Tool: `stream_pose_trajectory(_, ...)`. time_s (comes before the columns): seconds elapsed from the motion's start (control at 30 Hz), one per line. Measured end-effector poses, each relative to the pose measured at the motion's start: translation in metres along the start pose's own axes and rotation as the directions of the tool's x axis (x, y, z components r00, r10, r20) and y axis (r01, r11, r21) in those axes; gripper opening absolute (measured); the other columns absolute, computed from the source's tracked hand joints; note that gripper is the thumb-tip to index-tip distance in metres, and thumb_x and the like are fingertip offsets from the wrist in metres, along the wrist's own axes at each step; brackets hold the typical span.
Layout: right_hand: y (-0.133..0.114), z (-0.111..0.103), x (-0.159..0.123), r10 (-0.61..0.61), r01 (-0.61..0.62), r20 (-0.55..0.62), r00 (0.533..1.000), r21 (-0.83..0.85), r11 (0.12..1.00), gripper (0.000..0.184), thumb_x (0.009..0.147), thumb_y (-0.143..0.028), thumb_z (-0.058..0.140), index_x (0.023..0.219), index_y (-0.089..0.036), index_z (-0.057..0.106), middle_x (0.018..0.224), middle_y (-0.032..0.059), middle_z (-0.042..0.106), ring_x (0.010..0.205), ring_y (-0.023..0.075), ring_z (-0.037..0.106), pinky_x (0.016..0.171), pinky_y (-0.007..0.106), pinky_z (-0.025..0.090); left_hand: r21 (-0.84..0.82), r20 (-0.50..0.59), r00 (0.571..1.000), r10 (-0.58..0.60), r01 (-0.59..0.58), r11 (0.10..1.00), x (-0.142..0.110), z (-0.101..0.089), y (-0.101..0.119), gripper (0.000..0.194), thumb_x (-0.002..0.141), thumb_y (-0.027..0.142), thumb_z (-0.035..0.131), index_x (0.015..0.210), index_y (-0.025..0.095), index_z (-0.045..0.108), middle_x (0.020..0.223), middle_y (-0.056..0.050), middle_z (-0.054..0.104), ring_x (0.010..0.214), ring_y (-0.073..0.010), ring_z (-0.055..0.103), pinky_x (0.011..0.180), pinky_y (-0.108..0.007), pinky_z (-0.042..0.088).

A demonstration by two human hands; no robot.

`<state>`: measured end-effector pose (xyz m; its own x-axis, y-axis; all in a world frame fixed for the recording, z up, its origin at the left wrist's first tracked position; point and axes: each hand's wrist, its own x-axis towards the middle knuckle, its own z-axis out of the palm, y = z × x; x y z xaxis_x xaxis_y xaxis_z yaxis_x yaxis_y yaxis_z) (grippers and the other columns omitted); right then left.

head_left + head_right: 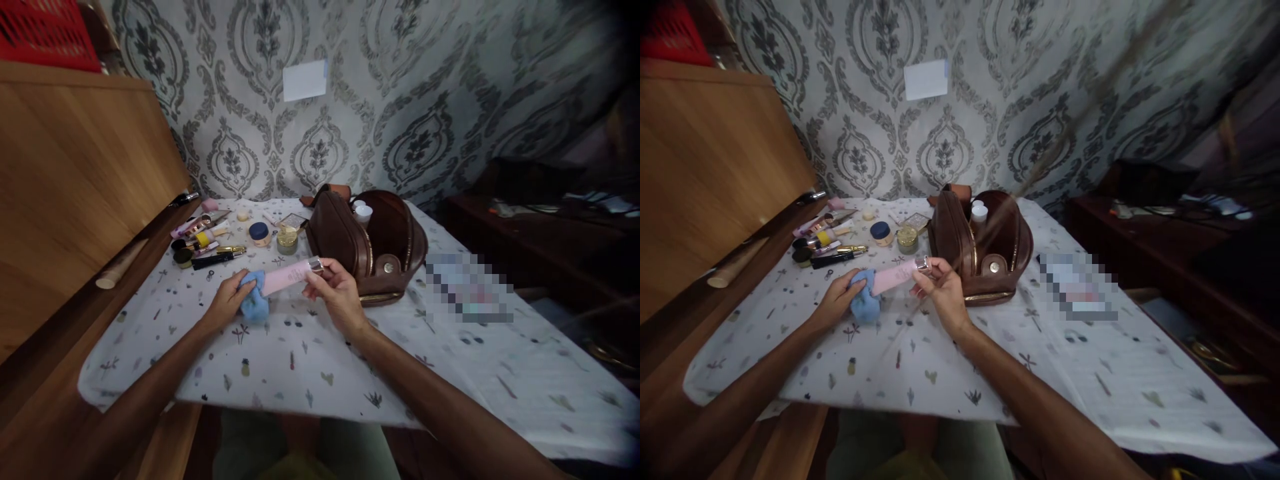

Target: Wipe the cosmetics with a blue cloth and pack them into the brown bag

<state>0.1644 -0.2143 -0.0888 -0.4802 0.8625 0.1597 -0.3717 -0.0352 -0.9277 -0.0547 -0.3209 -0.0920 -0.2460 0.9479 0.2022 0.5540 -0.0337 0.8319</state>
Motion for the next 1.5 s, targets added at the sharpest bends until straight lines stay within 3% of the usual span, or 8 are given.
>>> stream_pose_trajectory(0.27, 0.003, 0.006, -0.006, 0.154, -0.161, 0.101, 0.983, 0.068, 0.985, 0.045, 0.064, -0.054, 0.084, 0.086, -0.018, 0.067, 0.085, 0.0040, 0.072, 0.077, 0.0170, 0.065, 0.072, 0.030, 0.053, -0.278, 0.298, 0.934, -0.196, 0.281, 0.919, -0.008, 0.025, 0.011, 0.046, 0.080, 0.064, 0.059, 0.079, 0.018, 0.052, 0.062, 0.005, 0.047, 0.053, -0.0108, 0.043, 0.052, -0.022, 0.038)
stream_pose_trajectory(0.4, 0.000, 0.009, -0.011, 0.172, -0.196, 0.185, 0.968, 0.121, 0.973, 0.051, 0.067, -0.063, 0.080, 0.091, -0.022, 0.062, 0.080, 0.0035, 0.072, 0.073, 0.0190, 0.068, 0.069, 0.031, 0.056, -0.117, 0.362, 0.927, -0.095, 0.146, 0.982, -0.005, 0.017, 0.014, 0.044, 0.085, 0.059, 0.059, 0.071, 0.018, 0.050, 0.064, 0.004, 0.047, 0.060, -0.0120, 0.047, 0.057, -0.022, 0.040)
stream_pose_trajectory(0.6, -0.007, 0.008, -0.017, 0.407, -0.450, 0.379, 0.831, 0.027, 0.893, 0.056, 0.072, -0.071, 0.071, 0.090, -0.020, 0.058, 0.056, -0.0038, 0.061, 0.042, 0.0104, 0.052, 0.041, 0.022, 0.046, -0.013, -0.038, 0.992, 0.124, -0.125, 0.992, 0.009, -0.001, 0.037, 0.041, 0.095, 0.054, 0.046, 0.106, 0.018, 0.062, 0.094, -0.004, 0.064, 0.088, -0.0189, 0.058, 0.081, -0.028, 0.048)
stream_pose_trajectory(0.77, -0.004, 0.004, -0.017, 0.466, -0.513, 0.545, 0.697, -0.076, 0.855, 0.059, 0.071, -0.071, 0.071, 0.091, -0.018, 0.058, 0.059, -0.0016, 0.063, 0.041, 0.0097, 0.053, 0.035, 0.019, 0.042, 0.048, 0.177, 0.956, 0.233, -0.244, 0.968, 0.010, 0.001, 0.061, 0.044, 0.099, 0.052, 0.039, 0.110, 0.017, 0.064, 0.094, -0.005, 0.067, 0.086, -0.0195, 0.060, 0.080, -0.028, 0.047)
stream_pose_trajectory(0.9, -0.005, 0.003, -0.017, 0.462, -0.425, 0.532, 0.710, -0.199, 0.883, 0.056, 0.075, -0.072, 0.065, 0.093, -0.019, 0.055, 0.062, -0.0027, 0.061, 0.043, 0.0104, 0.050, 0.038, 0.021, 0.041, 0.103, 0.173, 0.964, 0.204, -0.224, 0.969, 0.007, 0.008, 0.066, 0.038, 0.099, 0.049, 0.038, 0.095, 0.018, 0.059, 0.075, 0.000, 0.058, 0.066, -0.0148, 0.052, 0.064, -0.026, 0.041)
stream_pose_trajectory(1.17, -0.006, 0.002, -0.017, 0.025, 0.262, 0.409, 0.912, -0.628, 0.733, 0.030, 0.082, -0.047, 0.069, 0.079, -0.019, 0.057, 0.062, -0.0058, 0.048, 0.059, 0.0102, 0.044, 0.055, 0.022, 0.032, 0.225, 0.086, 0.991, 0.105, -0.122, 0.967, 0.009, 0.016, 0.064, 0.040, 0.095, 0.053, 0.039, 0.070, 0.022, 0.040, 0.060, 0.005, 0.040, 0.060, -0.0134, 0.041, 0.061, -0.027, 0.033)
stream_pose_trajectory(1.33, -0.007, 0.004, -0.019, 0.325, -0.179, 0.468, 0.822, -0.329, 0.927, 0.049, 0.080, -0.068, 0.063, 0.081, -0.019, 0.054, 0.062, -0.0034, 0.058, 0.050, 0.0105, 0.053, 0.045, 0.021, 0.042, 0.085, 0.104, 0.985, 0.135, -0.144, 0.986, 0.008, 0.015, 0.056, 0.038, 0.097, 0.052, 0.040, 0.077, 0.020, 0.048, 0.068, 0.003, 0.046, 0.066, -0.0138, 0.045, 0.064, -0.026, 0.037)
stream_pose_trajectory(1.5, -0.008, 0.005, -0.017, 0.445, -0.495, 0.571, 0.690, -0.077, 0.866, 0.059, 0.070, -0.072, 0.072, 0.082, -0.016, 0.058, 0.063, 0.0007, 0.067, 0.044, 0.0100, 0.057, 0.041, 0.020, 0.048, 0.013, 0.123, 0.974, 0.188, -0.191, 0.981, 0.008, 0.012, 0.058, 0.037, 0.098, 0.050, 0.041, 0.086, 0.018, 0.057, 0.074, 0.001, 0.054, 0.072, -0.0153, 0.050, 0.068, -0.025, 0.040)
